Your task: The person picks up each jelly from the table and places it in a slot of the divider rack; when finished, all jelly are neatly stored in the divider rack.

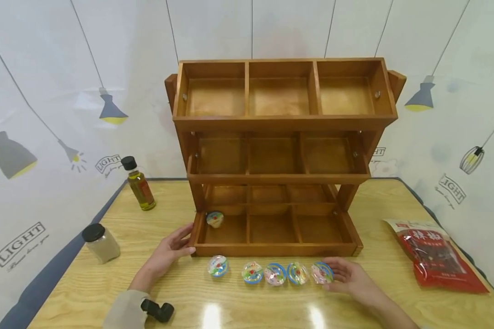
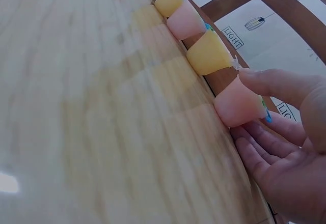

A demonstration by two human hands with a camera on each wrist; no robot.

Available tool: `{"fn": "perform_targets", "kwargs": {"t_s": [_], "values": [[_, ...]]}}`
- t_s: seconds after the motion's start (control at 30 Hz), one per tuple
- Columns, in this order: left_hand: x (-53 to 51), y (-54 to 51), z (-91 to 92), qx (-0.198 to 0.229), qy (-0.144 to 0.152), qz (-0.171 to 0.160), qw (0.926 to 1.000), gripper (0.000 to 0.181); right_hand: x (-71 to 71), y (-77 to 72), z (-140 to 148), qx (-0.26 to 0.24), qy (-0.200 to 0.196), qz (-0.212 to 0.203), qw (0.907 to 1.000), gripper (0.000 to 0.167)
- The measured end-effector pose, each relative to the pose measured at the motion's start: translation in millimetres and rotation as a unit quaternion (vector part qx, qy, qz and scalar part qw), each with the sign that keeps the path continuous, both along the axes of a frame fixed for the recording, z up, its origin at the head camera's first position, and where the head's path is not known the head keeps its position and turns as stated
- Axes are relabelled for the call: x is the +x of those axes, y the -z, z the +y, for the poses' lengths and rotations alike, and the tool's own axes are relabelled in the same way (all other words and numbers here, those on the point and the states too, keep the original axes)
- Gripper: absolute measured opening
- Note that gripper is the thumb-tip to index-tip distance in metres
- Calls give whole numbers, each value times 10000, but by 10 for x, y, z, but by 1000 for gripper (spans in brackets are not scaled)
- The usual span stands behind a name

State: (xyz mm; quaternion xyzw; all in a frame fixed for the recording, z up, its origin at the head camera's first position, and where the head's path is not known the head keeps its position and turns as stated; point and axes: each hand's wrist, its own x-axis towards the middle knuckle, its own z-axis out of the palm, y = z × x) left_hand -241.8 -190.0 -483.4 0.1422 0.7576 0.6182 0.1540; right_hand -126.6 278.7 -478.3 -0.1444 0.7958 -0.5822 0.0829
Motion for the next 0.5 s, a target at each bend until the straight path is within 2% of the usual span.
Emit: {"fn": "perform_targets", "kwargs": {"t_s": [0.17, 0.5], "values": [[6, -8, 11, -34, -7, -5, 10000, 72, 7, -7, -2, 108, 108, -183, 9997, 59], [10, -13, 1, -11, -41, -118, 9999, 72, 4, -15, -14, 44, 6, 43, 10000, 56]]}}
